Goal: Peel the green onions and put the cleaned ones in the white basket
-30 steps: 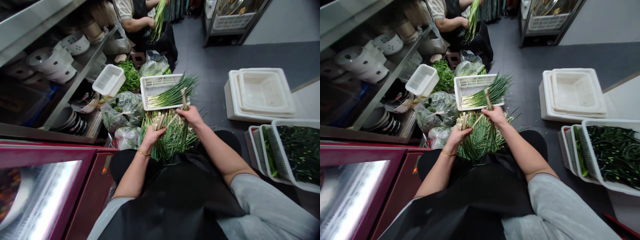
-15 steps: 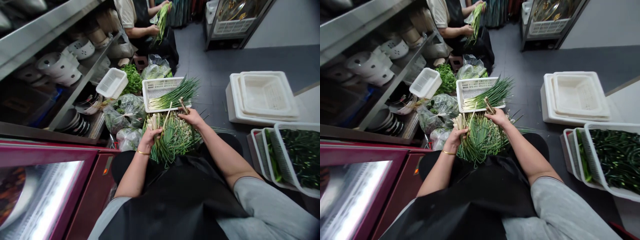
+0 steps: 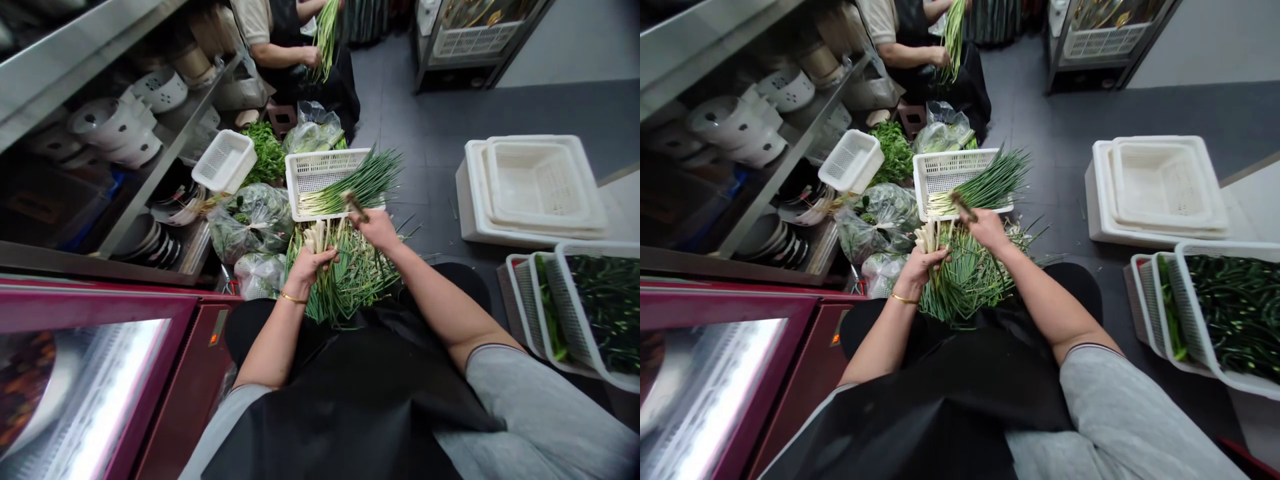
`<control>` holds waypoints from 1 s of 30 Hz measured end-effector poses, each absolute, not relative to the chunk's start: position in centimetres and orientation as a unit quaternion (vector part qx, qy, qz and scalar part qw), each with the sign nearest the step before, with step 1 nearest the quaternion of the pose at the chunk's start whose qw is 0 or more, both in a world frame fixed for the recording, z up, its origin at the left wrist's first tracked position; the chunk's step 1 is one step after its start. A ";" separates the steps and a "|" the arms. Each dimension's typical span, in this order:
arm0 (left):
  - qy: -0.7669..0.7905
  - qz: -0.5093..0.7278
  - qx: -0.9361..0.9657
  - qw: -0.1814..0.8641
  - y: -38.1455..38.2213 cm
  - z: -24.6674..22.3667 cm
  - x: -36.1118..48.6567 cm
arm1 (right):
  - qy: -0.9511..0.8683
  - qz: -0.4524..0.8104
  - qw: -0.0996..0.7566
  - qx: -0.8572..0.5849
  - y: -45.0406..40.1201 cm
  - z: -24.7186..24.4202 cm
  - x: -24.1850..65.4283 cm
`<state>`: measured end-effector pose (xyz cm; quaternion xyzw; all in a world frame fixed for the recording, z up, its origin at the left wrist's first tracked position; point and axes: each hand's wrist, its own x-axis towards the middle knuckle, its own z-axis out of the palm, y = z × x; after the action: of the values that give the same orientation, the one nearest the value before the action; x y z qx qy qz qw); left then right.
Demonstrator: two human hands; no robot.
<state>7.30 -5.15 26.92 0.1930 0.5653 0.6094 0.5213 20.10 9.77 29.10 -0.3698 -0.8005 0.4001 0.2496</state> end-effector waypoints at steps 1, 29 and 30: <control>0.559 0.606 0.187 0.534 -5.3 27.0 7.2 | -0.789 0.391 0.258 -0.399 10.9 29.3 20.6; 0.569 0.596 0.170 0.541 -6.3 26.3 6.2 | -0.565 0.717 0.245 -0.326 8.4 29.2 19.6; 0.566 0.587 0.183 0.549 -6.4 26.3 6.3 | -0.552 0.733 0.247 -0.311 7.9 29.3 19.2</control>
<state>6.29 -6.38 26.28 0.1830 0.5664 0.5872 0.5485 19.23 7.93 29.35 -0.3109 -0.5521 0.7332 0.2468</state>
